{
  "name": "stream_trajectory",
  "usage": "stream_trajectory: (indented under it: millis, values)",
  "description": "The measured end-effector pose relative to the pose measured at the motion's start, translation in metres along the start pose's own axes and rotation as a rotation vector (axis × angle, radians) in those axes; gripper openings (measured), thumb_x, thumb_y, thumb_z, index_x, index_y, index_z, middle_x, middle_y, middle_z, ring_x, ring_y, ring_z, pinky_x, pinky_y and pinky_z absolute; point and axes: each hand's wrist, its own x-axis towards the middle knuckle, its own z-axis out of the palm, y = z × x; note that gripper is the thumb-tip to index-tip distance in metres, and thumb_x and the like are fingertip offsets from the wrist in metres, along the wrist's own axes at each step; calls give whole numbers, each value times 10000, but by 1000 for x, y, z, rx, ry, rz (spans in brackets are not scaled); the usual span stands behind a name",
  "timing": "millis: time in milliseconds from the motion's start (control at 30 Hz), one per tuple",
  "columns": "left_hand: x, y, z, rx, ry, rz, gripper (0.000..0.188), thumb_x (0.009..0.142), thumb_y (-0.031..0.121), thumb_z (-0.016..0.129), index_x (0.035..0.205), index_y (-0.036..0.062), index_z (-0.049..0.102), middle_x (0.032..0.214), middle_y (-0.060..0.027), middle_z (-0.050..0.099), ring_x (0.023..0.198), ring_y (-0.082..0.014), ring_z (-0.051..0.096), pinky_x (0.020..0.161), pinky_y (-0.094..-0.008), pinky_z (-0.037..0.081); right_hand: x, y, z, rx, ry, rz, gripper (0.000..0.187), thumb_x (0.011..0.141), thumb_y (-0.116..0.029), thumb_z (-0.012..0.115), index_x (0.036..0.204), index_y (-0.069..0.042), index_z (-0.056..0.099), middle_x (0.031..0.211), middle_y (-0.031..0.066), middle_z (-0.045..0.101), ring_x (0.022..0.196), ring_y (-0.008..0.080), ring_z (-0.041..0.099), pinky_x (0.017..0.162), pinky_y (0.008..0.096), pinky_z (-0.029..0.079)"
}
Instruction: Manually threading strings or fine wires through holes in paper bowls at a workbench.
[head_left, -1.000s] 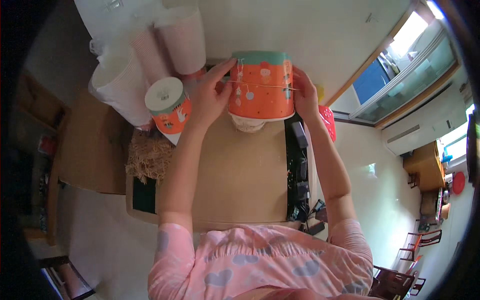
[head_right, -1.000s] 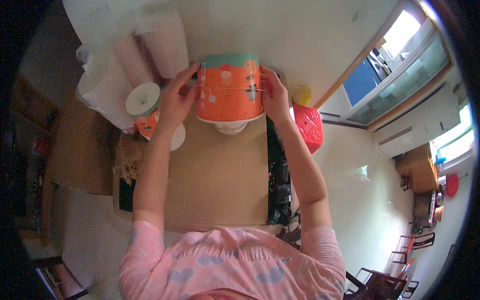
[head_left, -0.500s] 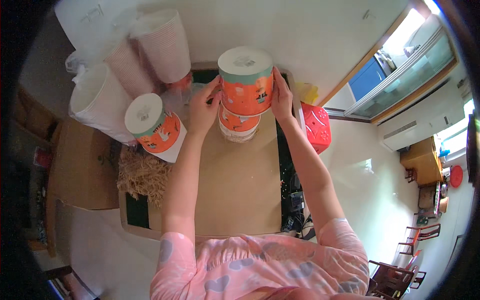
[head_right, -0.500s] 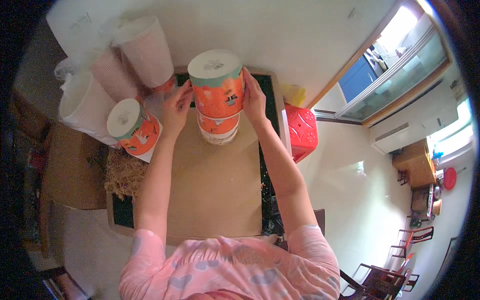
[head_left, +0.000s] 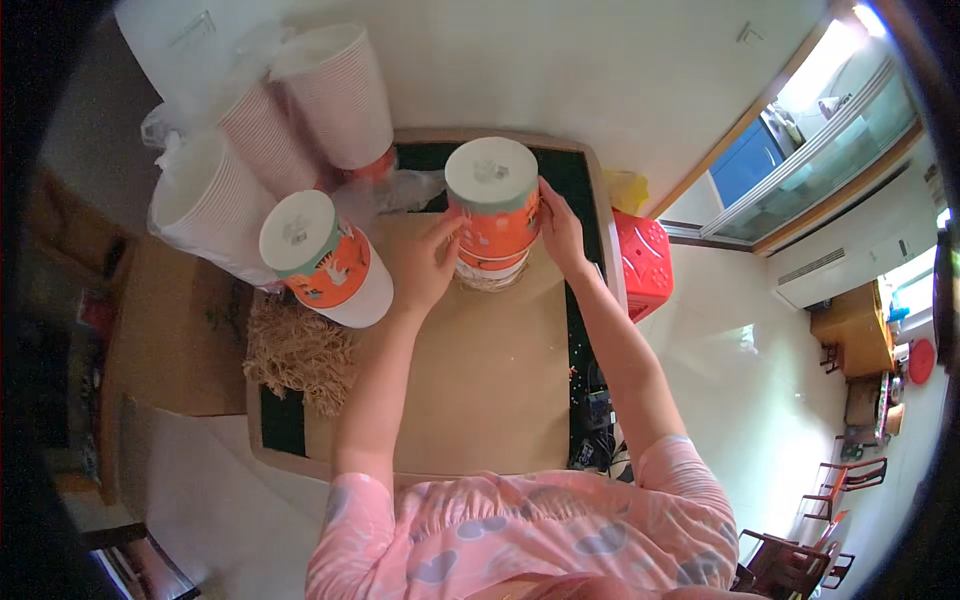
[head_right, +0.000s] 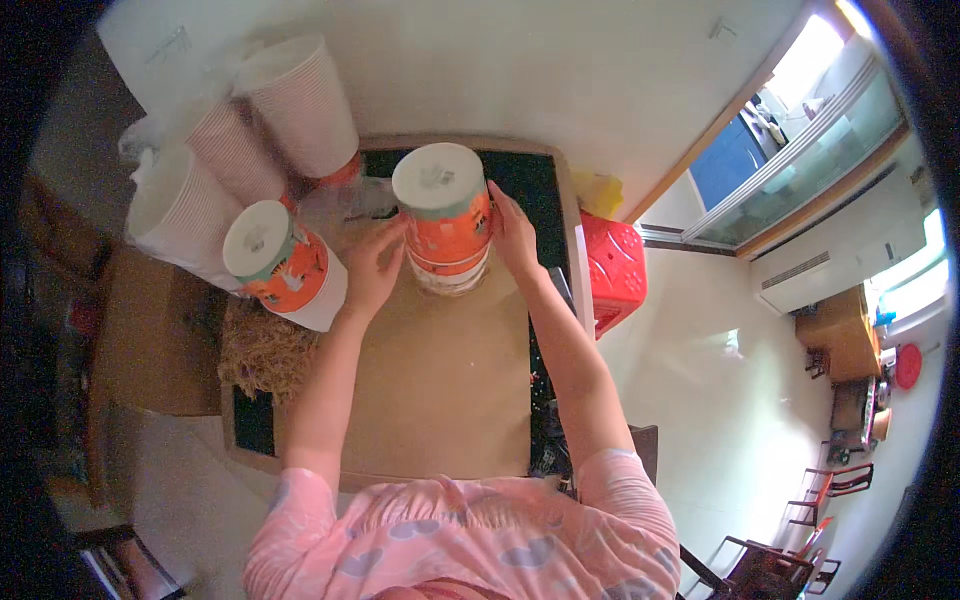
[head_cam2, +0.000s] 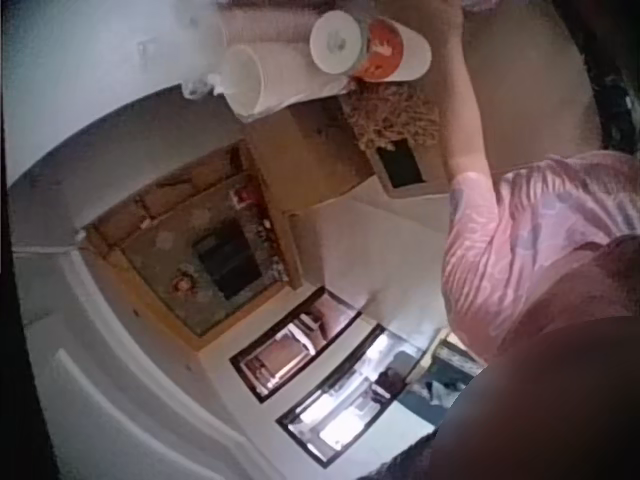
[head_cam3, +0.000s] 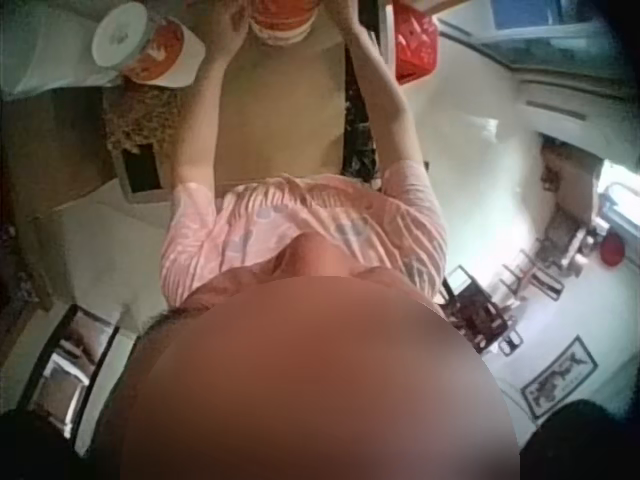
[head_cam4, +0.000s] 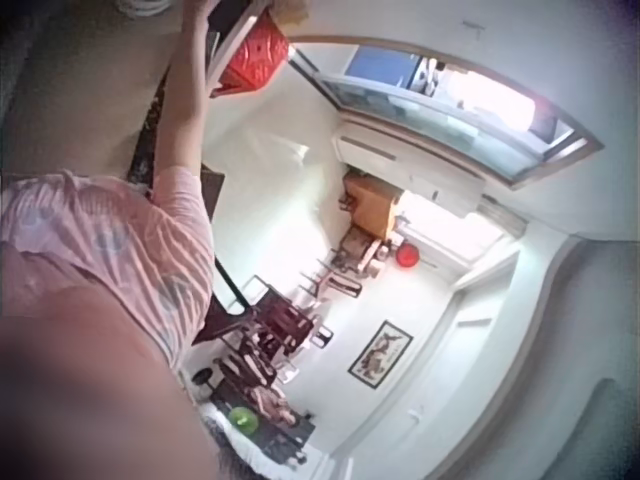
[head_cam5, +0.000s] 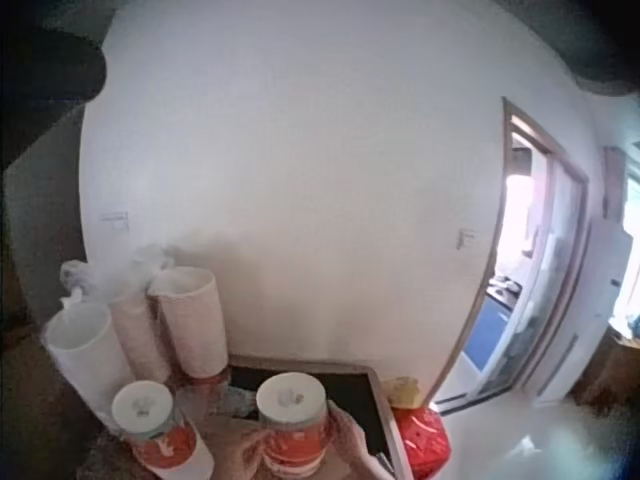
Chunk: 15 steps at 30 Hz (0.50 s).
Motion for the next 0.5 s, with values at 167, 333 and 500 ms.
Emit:
stream_trajectory:
  millis: [167,333,500]
  values:
    - [-38,4,-70,220,245,61,301,818,4,542,1110,63,579,1138,-128,572,1067,-302,536,895,-367,430,-97,44,-2,-185,-87,102,431,790,-4,523,1208,-104,492,1034,168,570,998,350,528,844,384,448]
    - [-69,-36,-147,137,702,-178,262,896,67,502,1152,16,526,1114,-139,544,876,-236,542,799,-342,453,-133,-5,-2,-40,-113,191,292,757,56,516,997,-72,622,952,142,589,915,324,557,811,377,463]
    - [-99,-113,-157,-76,627,-528,470,972,288,373,1300,-49,389,1334,-165,421,1209,-256,431,969,-333,370,-80,-95,79,323,-480,307,439,767,92,498,1180,-56,517,1208,121,510,1141,240,478,936,324,409]
